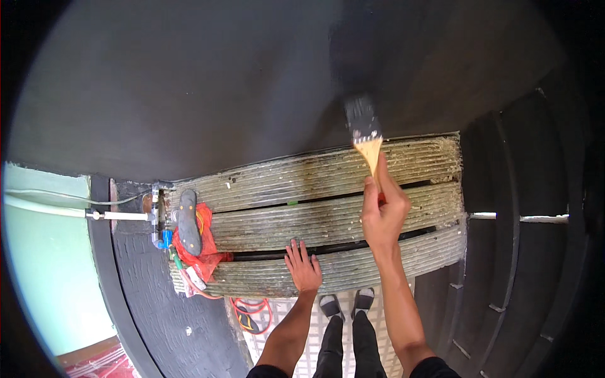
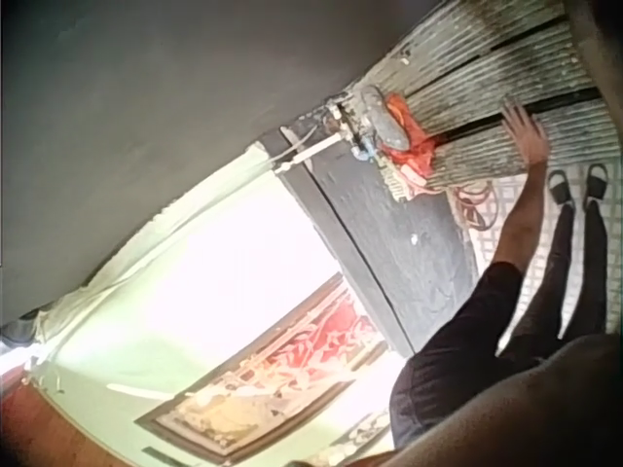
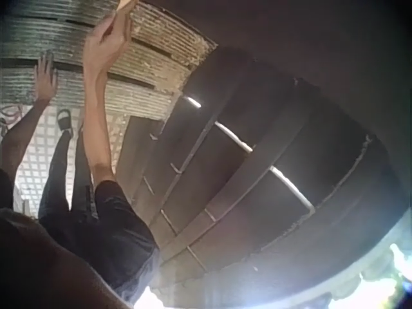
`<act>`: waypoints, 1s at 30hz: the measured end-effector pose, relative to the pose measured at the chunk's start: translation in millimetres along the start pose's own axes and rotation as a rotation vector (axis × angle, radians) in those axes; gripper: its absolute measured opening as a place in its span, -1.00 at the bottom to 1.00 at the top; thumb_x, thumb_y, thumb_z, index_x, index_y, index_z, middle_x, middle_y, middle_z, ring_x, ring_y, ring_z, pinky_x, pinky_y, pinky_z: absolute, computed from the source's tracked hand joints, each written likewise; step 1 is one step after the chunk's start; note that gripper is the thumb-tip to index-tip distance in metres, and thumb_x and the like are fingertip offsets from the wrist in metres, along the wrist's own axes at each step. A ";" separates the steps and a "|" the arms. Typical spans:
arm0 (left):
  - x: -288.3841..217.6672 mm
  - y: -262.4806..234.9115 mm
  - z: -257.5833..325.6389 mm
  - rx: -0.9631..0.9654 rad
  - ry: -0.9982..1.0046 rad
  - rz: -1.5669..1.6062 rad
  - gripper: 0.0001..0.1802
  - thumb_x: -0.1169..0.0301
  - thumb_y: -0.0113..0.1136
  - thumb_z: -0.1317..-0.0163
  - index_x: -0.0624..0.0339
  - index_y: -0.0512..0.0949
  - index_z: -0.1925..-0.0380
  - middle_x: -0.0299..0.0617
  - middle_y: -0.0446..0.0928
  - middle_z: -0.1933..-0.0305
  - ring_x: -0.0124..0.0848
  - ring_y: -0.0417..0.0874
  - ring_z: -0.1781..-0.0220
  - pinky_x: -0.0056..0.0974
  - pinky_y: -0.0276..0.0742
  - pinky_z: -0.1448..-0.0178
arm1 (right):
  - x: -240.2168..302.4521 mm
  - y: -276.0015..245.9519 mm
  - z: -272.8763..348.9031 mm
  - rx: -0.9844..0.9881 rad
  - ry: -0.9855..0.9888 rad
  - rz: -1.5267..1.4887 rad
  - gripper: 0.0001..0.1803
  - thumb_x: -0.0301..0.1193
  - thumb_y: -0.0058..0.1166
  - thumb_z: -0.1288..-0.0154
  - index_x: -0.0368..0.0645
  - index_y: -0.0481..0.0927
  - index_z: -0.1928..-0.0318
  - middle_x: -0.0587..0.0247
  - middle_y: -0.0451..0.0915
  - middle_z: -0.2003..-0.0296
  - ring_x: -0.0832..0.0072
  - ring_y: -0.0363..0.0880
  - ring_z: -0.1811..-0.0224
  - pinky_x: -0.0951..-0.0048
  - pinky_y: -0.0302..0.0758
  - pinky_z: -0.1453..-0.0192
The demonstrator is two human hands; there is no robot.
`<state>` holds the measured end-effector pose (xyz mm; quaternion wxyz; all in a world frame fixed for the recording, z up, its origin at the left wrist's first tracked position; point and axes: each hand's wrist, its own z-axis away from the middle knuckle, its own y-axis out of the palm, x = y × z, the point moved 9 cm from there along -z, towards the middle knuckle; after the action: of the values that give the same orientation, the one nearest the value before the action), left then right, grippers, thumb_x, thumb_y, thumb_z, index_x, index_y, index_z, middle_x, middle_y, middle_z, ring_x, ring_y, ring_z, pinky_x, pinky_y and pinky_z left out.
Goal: Apply black paint to a surface using a brush and dip the brush into a paint bucket periodically.
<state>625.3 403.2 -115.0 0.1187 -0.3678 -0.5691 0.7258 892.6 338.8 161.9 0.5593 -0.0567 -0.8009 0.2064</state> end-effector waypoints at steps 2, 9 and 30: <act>-4.0 -2.6 -0.9 -0.017 0.007 0.013 -0.33 0.25 -0.03 -0.44 0.22 0.19 -0.51 0.11 0.01 -0.65 0.16 -0.06 -0.66 0.23 -0.15 -0.63 | 13.4 -2.0 -13.2 0.000 -0.081 -0.017 -0.46 -0.63 0.04 -0.36 -0.41 0.45 -0.35 0.07 0.60 0.45 0.49 0.50 0.52 0.43 0.39 0.46; -12.7 -0.1 -3.1 -0.010 0.012 0.019 -0.33 0.25 -0.05 -0.44 0.23 0.19 -0.51 0.09 0.01 -0.65 0.16 -0.04 -0.66 0.22 -0.14 -0.63 | -104.3 56.3 3.8 0.066 0.151 0.060 -0.47 -0.64 0.05 -0.34 -0.38 0.48 -0.33 -0.18 0.62 0.43 0.24 0.65 0.46 0.28 0.51 0.36; -3.4 -3.1 -2.5 -0.005 0.005 0.005 -0.33 0.24 -0.06 -0.44 0.26 0.20 -0.49 0.10 0.00 -0.65 0.16 -0.05 -0.66 0.23 -0.16 -0.64 | 25.0 -14.8 -14.2 -0.093 -0.088 -0.103 -0.45 -0.66 0.06 -0.35 -0.37 0.46 -0.36 0.16 0.62 0.44 0.67 0.45 0.51 0.53 0.37 0.49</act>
<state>628.6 404.1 -111.0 0.1176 -0.3712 -0.5698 0.7237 898.5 337.1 193.7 0.5301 -0.0323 -0.8353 0.1422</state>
